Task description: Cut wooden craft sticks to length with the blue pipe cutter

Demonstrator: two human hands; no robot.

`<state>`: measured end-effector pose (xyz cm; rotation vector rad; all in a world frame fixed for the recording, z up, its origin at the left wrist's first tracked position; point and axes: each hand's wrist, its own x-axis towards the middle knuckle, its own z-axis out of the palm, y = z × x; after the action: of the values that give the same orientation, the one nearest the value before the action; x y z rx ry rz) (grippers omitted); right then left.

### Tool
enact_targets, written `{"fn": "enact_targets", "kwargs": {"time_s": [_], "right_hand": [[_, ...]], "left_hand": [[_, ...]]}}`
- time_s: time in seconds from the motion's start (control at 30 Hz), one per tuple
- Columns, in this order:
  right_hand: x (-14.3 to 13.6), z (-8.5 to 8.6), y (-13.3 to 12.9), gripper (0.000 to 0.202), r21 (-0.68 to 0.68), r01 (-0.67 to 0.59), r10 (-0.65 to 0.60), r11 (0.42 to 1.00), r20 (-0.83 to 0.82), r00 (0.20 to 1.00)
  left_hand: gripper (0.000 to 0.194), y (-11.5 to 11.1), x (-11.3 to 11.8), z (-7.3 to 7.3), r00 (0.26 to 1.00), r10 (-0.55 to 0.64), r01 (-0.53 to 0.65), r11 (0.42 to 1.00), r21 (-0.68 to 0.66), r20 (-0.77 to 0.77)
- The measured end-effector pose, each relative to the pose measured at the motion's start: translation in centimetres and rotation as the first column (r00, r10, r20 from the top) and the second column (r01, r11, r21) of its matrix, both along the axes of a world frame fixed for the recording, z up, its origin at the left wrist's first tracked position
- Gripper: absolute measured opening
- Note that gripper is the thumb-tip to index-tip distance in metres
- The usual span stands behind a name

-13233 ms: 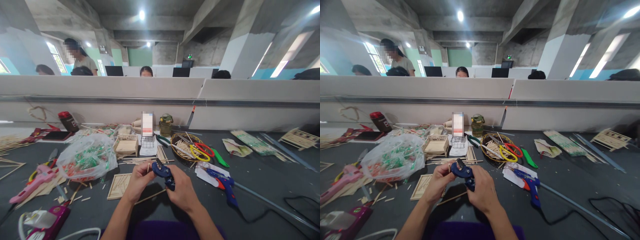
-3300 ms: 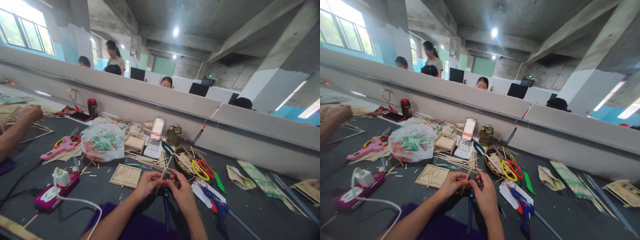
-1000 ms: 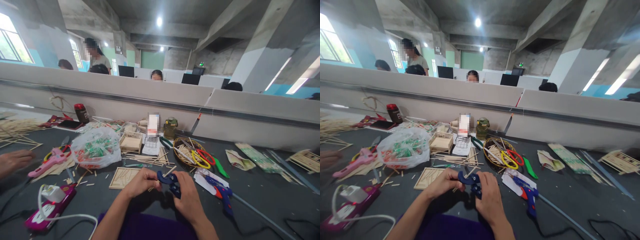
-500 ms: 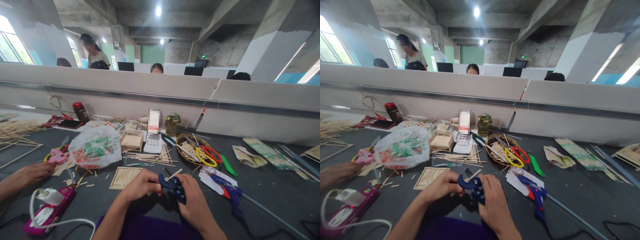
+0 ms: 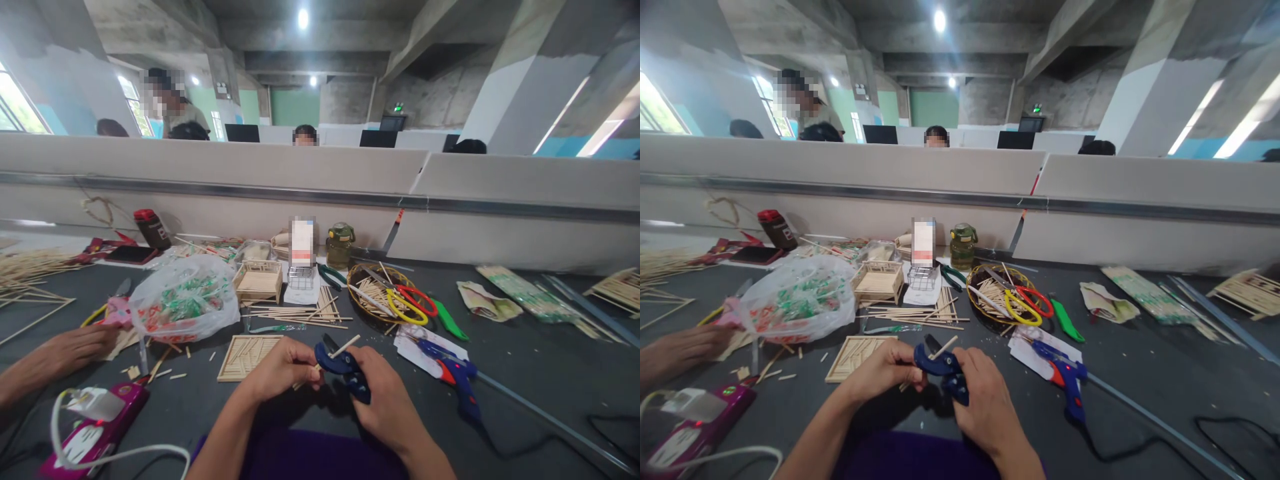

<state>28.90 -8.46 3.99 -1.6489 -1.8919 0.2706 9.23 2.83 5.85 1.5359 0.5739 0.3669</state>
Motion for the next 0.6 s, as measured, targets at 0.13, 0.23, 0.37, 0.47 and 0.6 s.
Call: {"fn": "enact_targets", "kwargs": {"time_s": [0.13, 0.23, 0.37, 0.47, 0.6], "right_hand": [[-0.04, 0.45, -0.06, 0.045, 0.009, -0.022, 0.022, 1.0, -0.024, 0.999], [-0.12, 0.89, -0.1, 0.038, 0.009, -0.03, 0.03, 1.0, -0.057, 0.998], [-0.09, 0.9, -0.07, 0.037, 0.001, -0.032, 0.032, 0.999, -0.076, 0.997], [-0.03, 0.54, 0.01, 0.039, 0.018, -0.048, 0.05, 0.999, -0.093, 0.994], [-0.07, 0.2, 0.16, 0.031, 0.015, -0.056, 0.058, 0.998, -0.142, 0.988]], "left_hand": [[0.016, 0.07, -0.13, 0.22, 1.0, -0.017, 0.017, 1.0, 0.009, -0.002], [0.016, 0.09, -0.2, 0.31, 1.0, -0.022, 0.023, 0.999, 0.031, -0.019], [0.016, 0.08, -0.23, 0.34, 0.999, -0.028, 0.029, 0.999, 0.037, -0.033], [0.017, 0.13, -0.22, 0.17, 0.998, -0.022, 0.024, 0.999, 0.047, -0.053], [0.018, 0.24, -0.19, -0.12, 0.998, -0.017, 0.019, 0.999, 0.04, -0.059]]}}
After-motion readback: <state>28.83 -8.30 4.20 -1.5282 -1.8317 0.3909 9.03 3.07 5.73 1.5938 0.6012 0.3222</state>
